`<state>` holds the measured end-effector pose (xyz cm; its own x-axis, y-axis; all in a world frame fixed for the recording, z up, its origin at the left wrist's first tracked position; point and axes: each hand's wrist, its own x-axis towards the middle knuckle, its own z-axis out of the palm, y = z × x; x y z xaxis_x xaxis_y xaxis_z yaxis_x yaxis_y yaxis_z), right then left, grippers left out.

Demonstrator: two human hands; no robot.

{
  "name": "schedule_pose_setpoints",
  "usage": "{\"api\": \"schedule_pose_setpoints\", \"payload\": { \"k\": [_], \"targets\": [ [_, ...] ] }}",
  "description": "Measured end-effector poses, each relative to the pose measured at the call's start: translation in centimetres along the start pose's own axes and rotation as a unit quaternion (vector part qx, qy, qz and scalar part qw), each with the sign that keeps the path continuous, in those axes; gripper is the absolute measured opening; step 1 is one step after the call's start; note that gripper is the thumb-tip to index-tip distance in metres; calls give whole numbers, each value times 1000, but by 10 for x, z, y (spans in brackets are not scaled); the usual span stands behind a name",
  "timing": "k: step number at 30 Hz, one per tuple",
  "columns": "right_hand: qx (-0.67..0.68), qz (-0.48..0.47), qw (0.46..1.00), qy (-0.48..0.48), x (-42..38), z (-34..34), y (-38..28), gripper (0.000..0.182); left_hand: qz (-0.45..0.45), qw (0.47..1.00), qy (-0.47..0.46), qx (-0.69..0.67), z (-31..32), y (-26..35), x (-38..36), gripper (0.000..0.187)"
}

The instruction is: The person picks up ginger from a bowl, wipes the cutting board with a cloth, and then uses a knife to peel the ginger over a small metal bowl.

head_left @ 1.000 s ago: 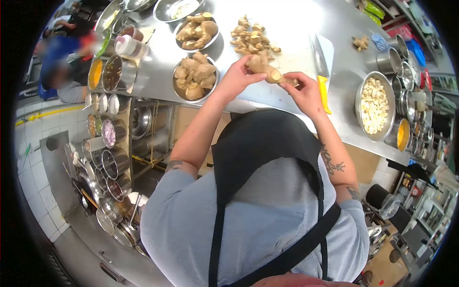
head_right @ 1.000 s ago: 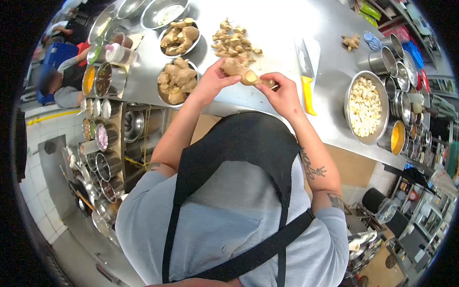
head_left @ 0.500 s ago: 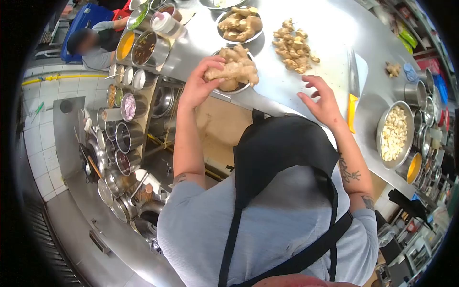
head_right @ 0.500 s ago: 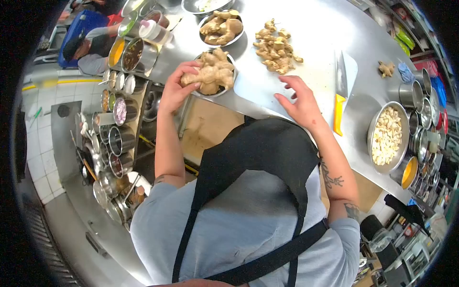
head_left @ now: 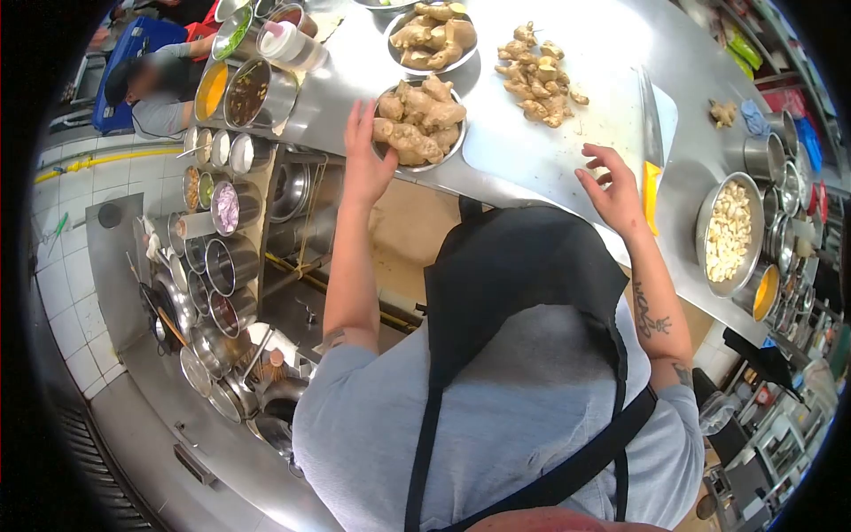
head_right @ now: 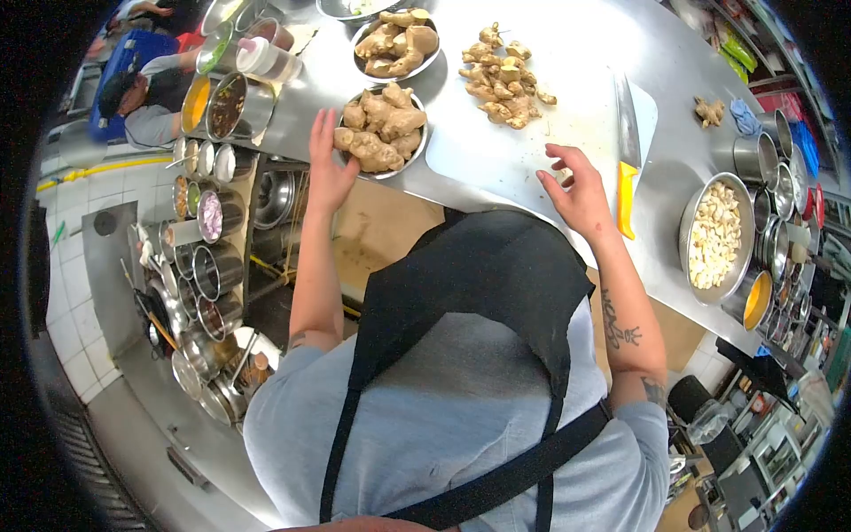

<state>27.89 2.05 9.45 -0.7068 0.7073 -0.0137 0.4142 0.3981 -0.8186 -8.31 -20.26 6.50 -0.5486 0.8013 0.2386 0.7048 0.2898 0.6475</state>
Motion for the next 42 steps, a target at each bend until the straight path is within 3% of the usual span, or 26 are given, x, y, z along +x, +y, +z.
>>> {"api": "schedule_pose_setpoints", "payload": {
  "k": [4,7,12,17,23,26,29,31,35,36,37,38,40,42],
  "targets": [
    [-9,15,1000,19,-5,-3,7,41,-80,988,-6,-128,-2,2,-8,104],
    [-7,17,1000,24,-8,-6,8,40,-94,985,-8,-147,-3,-2,-13,111],
    [-10,21,999,26,-10,-20,27,40,-140,966,-8,-215,-5,9,-19,110],
    [-36,36,991,122,3,-86,42,38,-140,975,13,-174,-3,7,-28,104],
    [-91,53,969,222,38,-190,124,42,-162,970,64,-171,3,17,-46,95],
    [-172,140,951,215,63,-235,163,45,-176,970,96,-138,-1,31,-57,91],
    [-304,134,926,182,95,-273,221,45,-195,966,130,-108,-6,46,-69,88],
    [-312,197,916,157,123,-293,267,43,-199,966,145,-80,-10,55,-80,86],
    [-512,84,853,47,155,-309,308,40,-216,956,192,-57,-11,65,-111,82],
    [-542,13,839,48,167,-317,343,47,-218,954,197,-54,-10,64,-119,81],
    [-526,57,843,93,177,-316,363,52,-222,952,205,-55,-13,73,-122,80],
    [-352,105,926,84,194,-330,419,58,-219,953,203,-56,-16,85,-125,79],
    [-256,236,930,119,185,-318,382,66,-232,945,220,-67,-13,90,-137,76],
    [-341,291,885,126,174,-300,330,68,-241,942,219,-77,-9,93,-135,71]
  ]
}}
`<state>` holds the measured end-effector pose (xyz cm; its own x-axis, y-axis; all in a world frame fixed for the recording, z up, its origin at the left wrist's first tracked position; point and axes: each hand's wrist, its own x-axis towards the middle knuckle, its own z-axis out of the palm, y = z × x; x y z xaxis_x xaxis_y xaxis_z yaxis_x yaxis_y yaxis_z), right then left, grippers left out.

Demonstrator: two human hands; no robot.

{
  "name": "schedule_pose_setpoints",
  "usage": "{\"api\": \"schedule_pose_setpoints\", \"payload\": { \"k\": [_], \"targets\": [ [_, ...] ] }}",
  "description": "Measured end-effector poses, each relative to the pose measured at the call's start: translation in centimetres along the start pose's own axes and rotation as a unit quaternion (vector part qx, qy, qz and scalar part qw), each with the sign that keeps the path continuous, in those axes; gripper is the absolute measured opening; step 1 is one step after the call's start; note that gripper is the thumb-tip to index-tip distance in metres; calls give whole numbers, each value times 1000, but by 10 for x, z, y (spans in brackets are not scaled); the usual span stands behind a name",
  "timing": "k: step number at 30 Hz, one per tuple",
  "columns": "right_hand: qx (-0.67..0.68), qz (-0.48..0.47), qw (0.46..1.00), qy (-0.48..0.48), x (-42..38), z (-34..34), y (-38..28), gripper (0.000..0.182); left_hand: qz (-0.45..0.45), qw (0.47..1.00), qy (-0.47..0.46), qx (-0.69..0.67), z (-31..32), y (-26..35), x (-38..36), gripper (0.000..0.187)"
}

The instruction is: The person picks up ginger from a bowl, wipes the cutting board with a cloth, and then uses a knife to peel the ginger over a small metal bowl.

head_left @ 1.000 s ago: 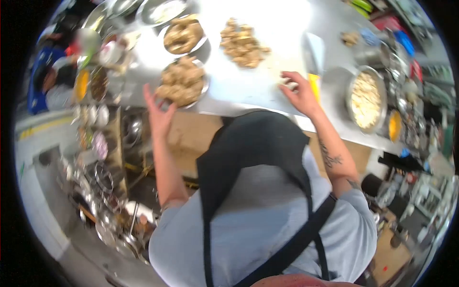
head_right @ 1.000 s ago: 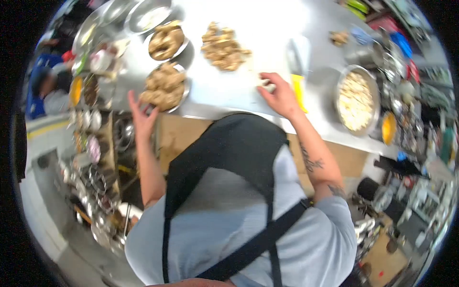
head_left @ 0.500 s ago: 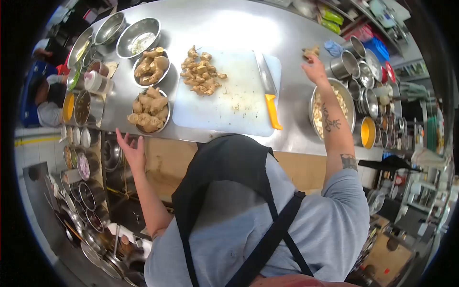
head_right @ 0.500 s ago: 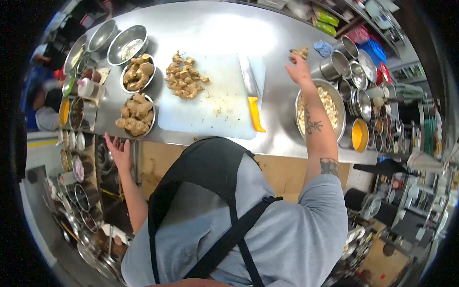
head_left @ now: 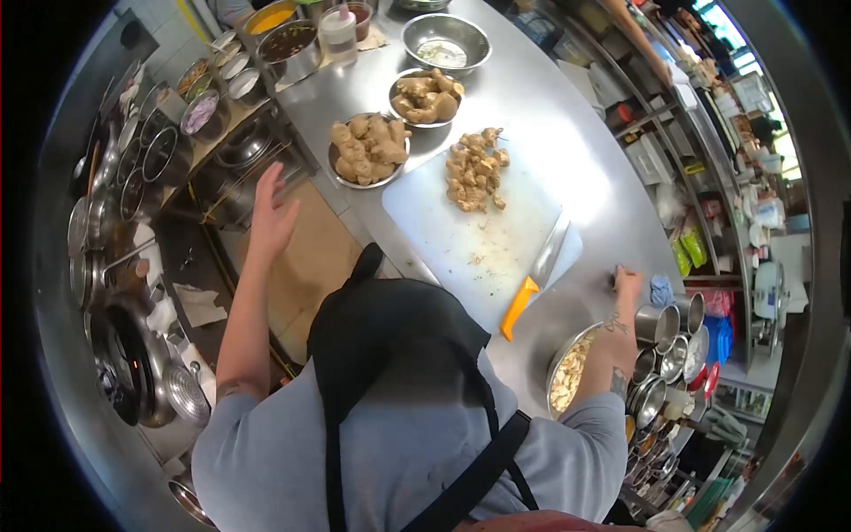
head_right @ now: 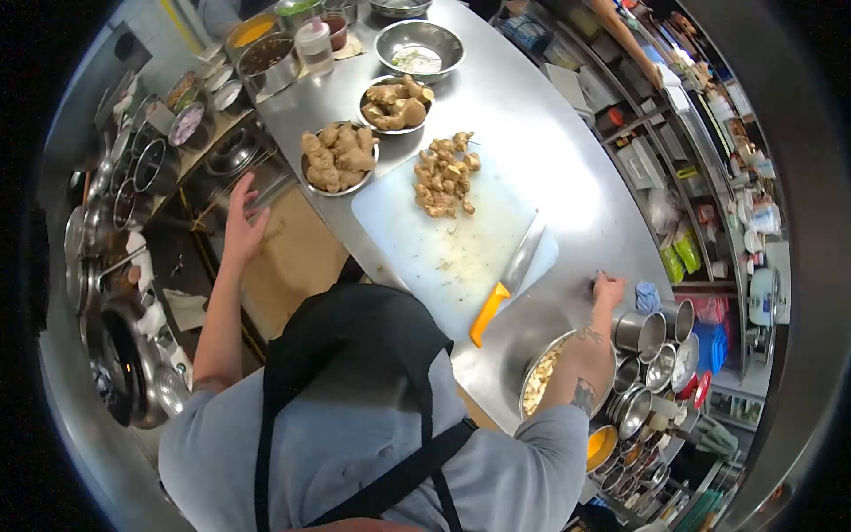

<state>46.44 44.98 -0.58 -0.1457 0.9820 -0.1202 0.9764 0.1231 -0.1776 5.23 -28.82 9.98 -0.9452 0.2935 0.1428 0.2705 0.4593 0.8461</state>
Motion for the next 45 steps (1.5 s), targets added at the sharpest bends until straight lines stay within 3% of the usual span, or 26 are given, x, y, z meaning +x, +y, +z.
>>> {"api": "schedule_pose_setpoints", "payload": {
  "k": [1,4,6,7,8,11,13,16,18,19,20,22,24,25,26,28,29,31,33,35,38,40,43,45],
  "targets": [
    [-49,34,998,9,-13,-9,-8,68,-11,1000,-3,2,2,2,-4,68],
    [-125,11,991,51,-5,17,4,64,-26,998,-40,-34,13,-4,-8,58],
    [125,78,988,44,6,29,18,44,-31,993,-83,-78,23,-8,-5,50],
    [317,173,933,10,-17,5,-3,39,-34,988,-112,-103,33,-4,-4,47],
    [495,258,830,-22,-38,-15,-22,34,-36,981,-143,-128,43,3,-2,44],
    [707,134,692,-46,-77,-34,-40,27,-17,950,-272,-152,88,33,-2,42],
    [747,28,661,-66,-144,-41,-86,25,10,904,-386,-184,122,58,-4,46],
    [722,32,689,-58,-276,-33,-169,29,8,827,-512,-231,164,119,-18,64],
    [580,7,815,-10,-347,-20,-203,37,17,810,-516,-276,192,136,-32,75],
    [639,33,764,-80,-374,-23,-218,34,11,808,-513,-291,203,140,-36,71],
    [659,-14,743,-114,-394,-13,-221,30,3,806,-507,-305,213,142,-39,67],
    [673,-106,727,-86,-408,-3,-217,25,-41,785,-527,-324,224,127,-32,59],
    [611,-126,779,-61,-408,-10,-197,18,-113,742,-573,-330,229,102,-19,52],
    [578,-135,804,-50,-406,-17,-183,14,-85,769,-557,-301,222,103,-19,38],
    [505,-94,858,-16,-404,-19,-173,18,-71,765,-574,-284,218,100,-18,36],
    [315,-109,940,67,-397,-5,-145,29,-39,754,-604,-257,217,91,-9,34],
    [274,-106,953,73,-396,6,-137,30,-16,728,-633,-262,222,81,-6,34],
    [190,-106,972,83,-395,17,-129,33,130,730,-658,-133,220,93,9,41],
    [148,-92,983,50,-391,23,-135,37,216,726,-650,-55,220,101,13,49],
    [142,-78,986,35,-385,24,-140,39,243,739,-627,-29,222,106,16,57],
    [172,-60,983,36,-373,30,-141,40,215,809,-546,41,232,98,16,66],
    [174,-59,982,36,-369,31,-136,40,178,817,-546,43,237,97,18,69],
    [404,76,910,-57,-377,17,-131,37,177,821,-542,20,257,96,12,71],
    [414,65,908,-14,-396,4,-133,36,162,817,-553,-24,284,99,6,69]
  ]
}}
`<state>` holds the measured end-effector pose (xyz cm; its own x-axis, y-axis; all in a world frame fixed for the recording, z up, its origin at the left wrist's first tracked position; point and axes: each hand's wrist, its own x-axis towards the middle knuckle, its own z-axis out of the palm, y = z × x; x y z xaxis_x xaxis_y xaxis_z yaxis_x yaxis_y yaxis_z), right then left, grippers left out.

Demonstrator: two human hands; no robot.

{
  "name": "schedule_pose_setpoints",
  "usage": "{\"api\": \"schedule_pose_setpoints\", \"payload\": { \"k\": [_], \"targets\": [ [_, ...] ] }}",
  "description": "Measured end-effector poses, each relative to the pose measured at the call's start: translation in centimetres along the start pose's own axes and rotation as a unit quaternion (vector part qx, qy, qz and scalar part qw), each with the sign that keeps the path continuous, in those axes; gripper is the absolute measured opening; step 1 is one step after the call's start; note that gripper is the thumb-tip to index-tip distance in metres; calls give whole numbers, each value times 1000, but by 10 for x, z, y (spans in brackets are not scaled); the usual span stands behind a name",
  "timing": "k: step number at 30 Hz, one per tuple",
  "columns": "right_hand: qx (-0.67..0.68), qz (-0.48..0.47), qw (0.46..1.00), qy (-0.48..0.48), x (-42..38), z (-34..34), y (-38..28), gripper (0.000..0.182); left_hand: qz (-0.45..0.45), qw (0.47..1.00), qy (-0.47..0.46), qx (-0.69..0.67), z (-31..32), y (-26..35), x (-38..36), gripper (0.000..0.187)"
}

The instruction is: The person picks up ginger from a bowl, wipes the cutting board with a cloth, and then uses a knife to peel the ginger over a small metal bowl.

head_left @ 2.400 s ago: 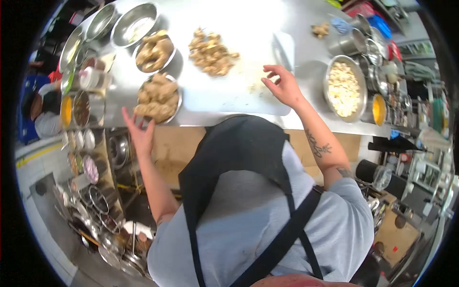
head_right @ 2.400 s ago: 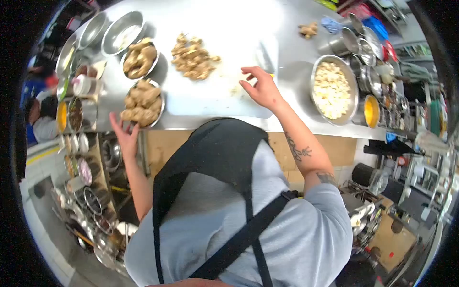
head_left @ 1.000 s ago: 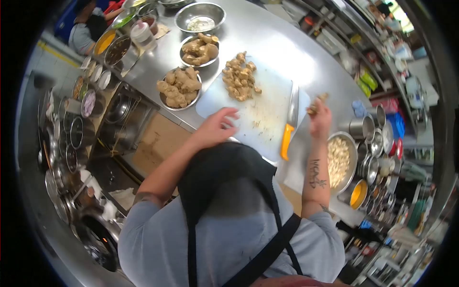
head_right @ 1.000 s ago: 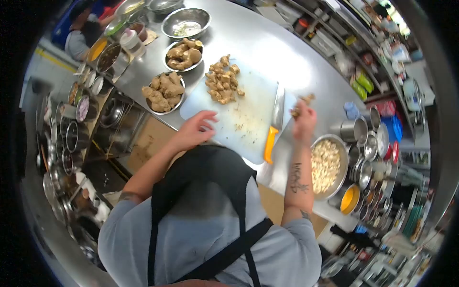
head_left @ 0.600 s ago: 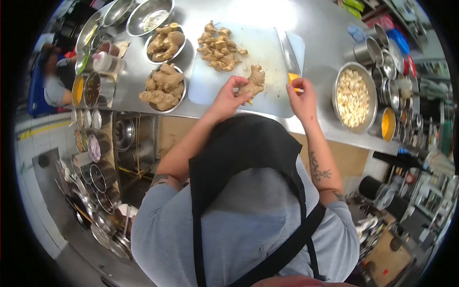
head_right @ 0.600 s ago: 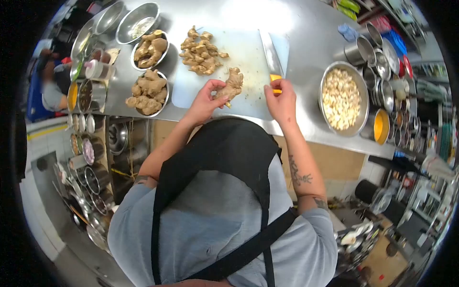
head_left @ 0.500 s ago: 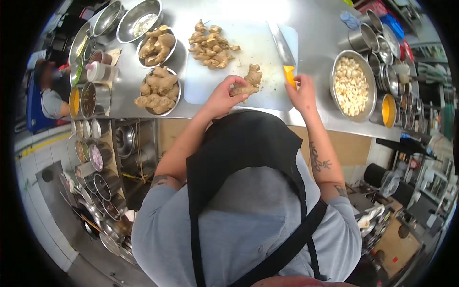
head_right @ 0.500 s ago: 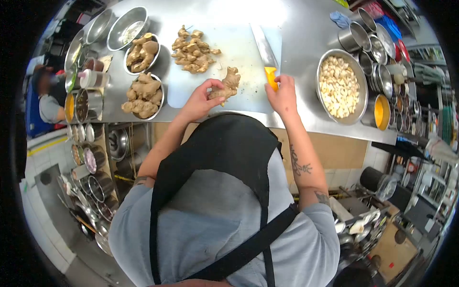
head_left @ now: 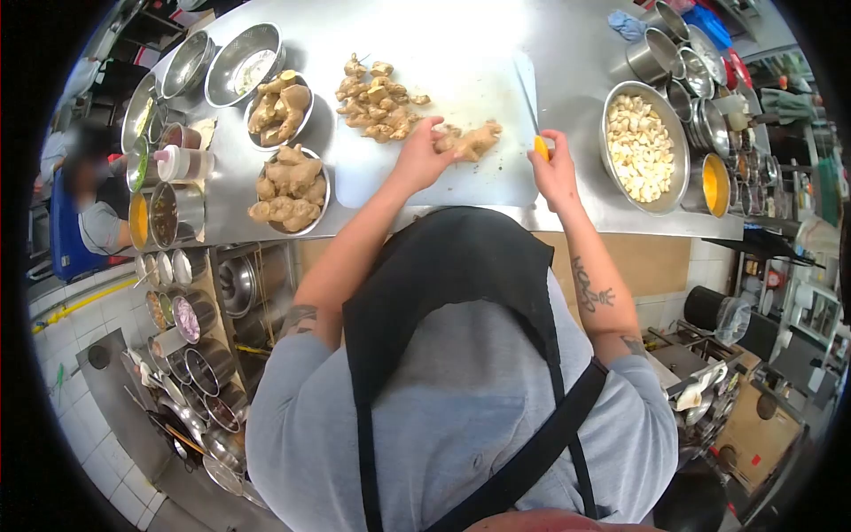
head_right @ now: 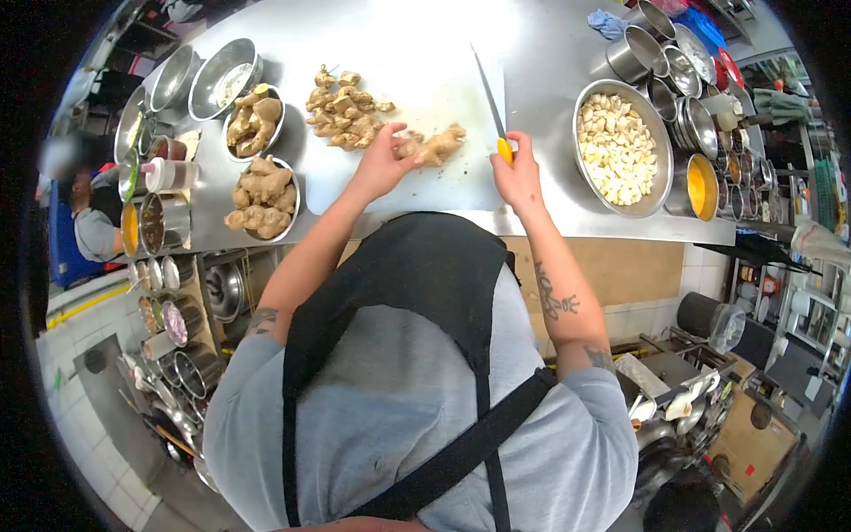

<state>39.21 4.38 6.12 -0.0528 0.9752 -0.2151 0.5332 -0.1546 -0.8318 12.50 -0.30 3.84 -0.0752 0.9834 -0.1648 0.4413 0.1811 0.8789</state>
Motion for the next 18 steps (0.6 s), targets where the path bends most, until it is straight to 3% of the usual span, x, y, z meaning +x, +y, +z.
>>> {"api": "schedule_pose_setpoints", "payload": {
  "k": [2,5,6,9,14,18],
  "targets": [
    [7,2,1000,-2,-16,-9,-7,33,-6,997,-19,-81,17,-1,23,65],
    [12,67,994,-85,-35,-24,-31,24,-18,998,-22,-50,27,23,37,56],
    [-81,4,994,-78,-33,-23,-19,26,-5,1000,13,-20,36,17,44,51],
    [-164,-61,982,-65,-42,-15,-24,28,5,998,46,46,49,4,58,51],
    [-200,-68,972,-101,-51,-23,-61,32,-28,998,57,6,43,15,58,56],
    [-210,-77,965,-138,-67,-41,-78,47,-29,998,45,19,38,16,64,58]
  ]
}}
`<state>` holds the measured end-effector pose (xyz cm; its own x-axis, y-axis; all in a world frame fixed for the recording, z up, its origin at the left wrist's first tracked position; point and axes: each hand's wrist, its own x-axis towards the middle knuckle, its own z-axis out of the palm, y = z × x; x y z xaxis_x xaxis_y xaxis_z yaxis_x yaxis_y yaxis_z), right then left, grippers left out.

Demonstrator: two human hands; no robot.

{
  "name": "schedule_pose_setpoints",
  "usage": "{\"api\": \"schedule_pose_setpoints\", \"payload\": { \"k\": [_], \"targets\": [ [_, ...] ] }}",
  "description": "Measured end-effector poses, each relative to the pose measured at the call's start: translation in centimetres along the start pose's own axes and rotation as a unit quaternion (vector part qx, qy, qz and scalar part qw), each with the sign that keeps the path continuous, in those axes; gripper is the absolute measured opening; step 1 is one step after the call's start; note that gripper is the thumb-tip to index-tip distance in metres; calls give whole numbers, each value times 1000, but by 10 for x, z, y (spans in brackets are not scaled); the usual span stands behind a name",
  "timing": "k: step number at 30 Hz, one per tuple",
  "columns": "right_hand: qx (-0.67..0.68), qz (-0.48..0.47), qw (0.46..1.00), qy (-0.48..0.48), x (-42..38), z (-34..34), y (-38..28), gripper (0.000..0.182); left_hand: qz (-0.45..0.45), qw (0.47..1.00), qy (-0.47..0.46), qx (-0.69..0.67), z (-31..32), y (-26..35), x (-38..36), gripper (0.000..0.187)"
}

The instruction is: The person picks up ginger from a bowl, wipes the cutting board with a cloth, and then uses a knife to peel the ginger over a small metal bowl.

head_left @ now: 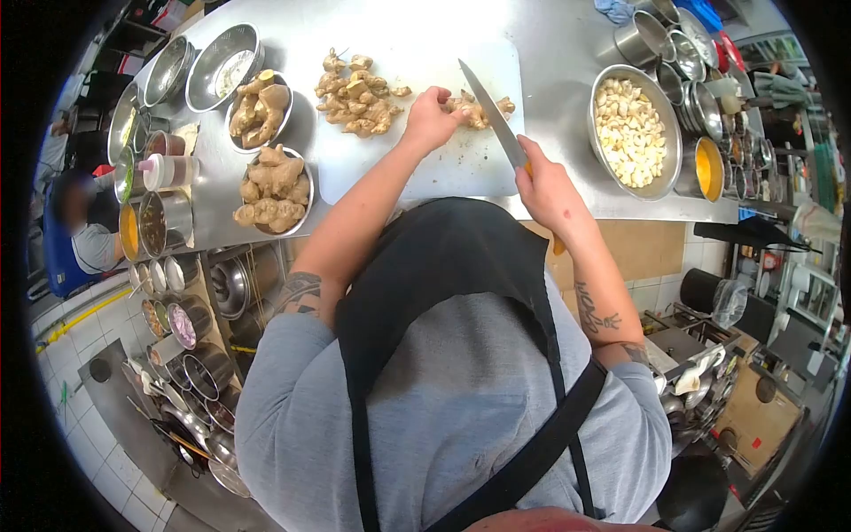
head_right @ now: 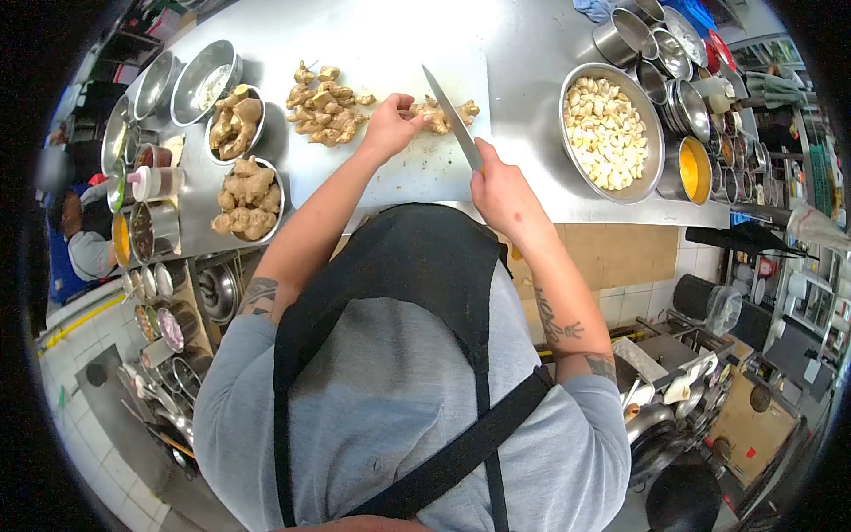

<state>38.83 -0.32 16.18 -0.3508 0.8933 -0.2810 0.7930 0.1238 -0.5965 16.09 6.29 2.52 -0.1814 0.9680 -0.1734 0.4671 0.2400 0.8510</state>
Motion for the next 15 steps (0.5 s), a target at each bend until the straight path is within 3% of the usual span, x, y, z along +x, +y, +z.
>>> {"api": "schedule_pose_setpoints", "payload": {
  "k": [4,15],
  "targets": [
    [-4,-25,999,-23,-32,-10,6,62,-3,1000,-18,5,-3,0,3,58],
    [-51,-27,997,-46,-63,-17,5,65,-1,999,-29,13,-9,6,0,57]
  ]
}}
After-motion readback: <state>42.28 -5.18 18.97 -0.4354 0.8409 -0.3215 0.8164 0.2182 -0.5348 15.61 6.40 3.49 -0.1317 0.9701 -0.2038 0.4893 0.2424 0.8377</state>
